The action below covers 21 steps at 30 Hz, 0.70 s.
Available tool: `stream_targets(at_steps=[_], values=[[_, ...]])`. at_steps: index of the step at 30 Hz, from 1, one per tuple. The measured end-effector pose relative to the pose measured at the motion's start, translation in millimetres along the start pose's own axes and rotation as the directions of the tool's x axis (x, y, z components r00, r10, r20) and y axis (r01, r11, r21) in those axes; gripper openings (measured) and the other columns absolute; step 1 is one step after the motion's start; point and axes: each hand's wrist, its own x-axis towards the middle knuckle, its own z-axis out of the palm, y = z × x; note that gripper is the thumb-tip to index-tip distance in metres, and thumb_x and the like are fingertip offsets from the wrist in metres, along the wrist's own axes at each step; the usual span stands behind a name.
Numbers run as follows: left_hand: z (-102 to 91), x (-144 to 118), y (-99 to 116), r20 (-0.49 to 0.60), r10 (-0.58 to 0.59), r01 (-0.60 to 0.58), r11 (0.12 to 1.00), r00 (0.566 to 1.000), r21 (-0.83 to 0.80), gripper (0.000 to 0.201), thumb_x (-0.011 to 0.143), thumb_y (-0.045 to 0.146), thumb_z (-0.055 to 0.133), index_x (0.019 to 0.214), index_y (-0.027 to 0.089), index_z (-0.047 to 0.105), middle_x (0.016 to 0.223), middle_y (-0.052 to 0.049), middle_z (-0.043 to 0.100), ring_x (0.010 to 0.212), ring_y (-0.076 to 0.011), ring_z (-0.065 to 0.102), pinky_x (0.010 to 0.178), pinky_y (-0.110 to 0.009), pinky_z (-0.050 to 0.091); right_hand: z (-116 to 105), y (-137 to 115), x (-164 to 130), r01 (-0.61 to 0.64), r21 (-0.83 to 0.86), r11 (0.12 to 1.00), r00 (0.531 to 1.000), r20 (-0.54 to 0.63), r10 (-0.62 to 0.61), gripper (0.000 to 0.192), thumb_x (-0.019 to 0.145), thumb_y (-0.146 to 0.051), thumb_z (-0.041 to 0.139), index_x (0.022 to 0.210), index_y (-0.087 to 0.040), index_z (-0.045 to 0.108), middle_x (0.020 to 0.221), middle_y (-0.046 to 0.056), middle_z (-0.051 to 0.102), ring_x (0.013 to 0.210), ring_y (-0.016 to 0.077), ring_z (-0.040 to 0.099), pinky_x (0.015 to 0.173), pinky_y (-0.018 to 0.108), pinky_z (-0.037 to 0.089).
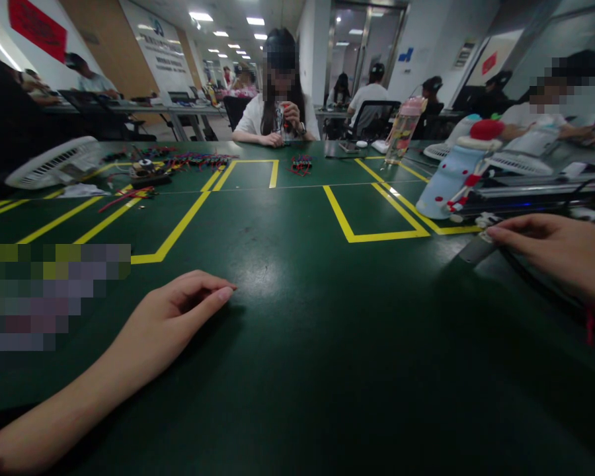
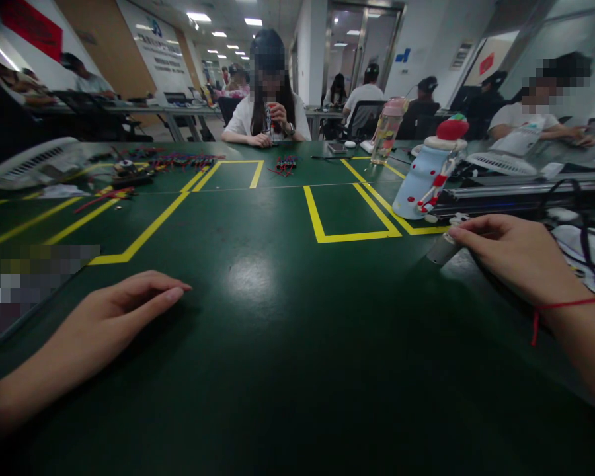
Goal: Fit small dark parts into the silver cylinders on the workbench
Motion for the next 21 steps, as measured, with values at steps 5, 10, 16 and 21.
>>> stream_targets(at_steps=[5,10,16,21], values=[[-0.1,1,-2,-0.001,0.015,-0.015,1.0,1.0,0.004,0.031,0.085,0.055,0.058,0.096,0.027,0.067,0.102,0.001,0.068,0.095,-0.0209,0.063,0.082,-0.03,0.044,-2,6,1,0.03,0.197,0.98,0.996,0.074,-0.046,0.033,0.073,-0.042,0.072,0.102,-0.027,0.074,0.104,0.005,0.071,0.089,0.0202,0.063,0.079,0.036,0.041],[0.5,2,-1,-0.005,0.021,-0.021,1.0,1.0,-0.003,0.032,0.084,0.056,0.058,0.095,0.028,0.068,0.101,0.0,0.068,0.095,-0.0215,0.064,0.081,-0.031,0.045,2,12,5,0.009,0.215,0.977,0.993,0.116,-0.035,0.054,0.05,-0.049,0.083,0.096,-0.023,0.072,0.093,0.007,0.072,0.081,0.0231,0.065,0.077,0.038,0.044],[0.1,2,-3,-0.002,0.041,-0.041,0.999,0.999,0.023,0.032,0.084,0.056,0.057,0.094,0.028,0.069,0.102,0.0,0.069,0.094,-0.0217,0.064,0.078,-0.031,0.047,8,17,10,0.071,0.164,0.984,0.995,0.063,-0.082,0.052,0.048,-0.049,0.084,0.09,-0.02,0.071,0.086,0.007,0.071,0.075,0.0224,0.064,0.074,0.038,0.047],[2.2,3,5,-0.016,0.029,-0.028,0.997,0.999,0.067,0.036,0.084,0.056,0.055,0.095,0.025,0.068,0.098,-0.002,0.07,0.089,-0.0225,0.065,0.077,-0.032,0.048,20,-14,-23,0.362,0.292,0.885,0.93,-0.178,-0.321,0.046,0.064,-0.046,0.077,0.1,-0.019,0.07,0.092,0.008,0.07,0.078,0.0206,0.065,0.074,0.038,0.052]])
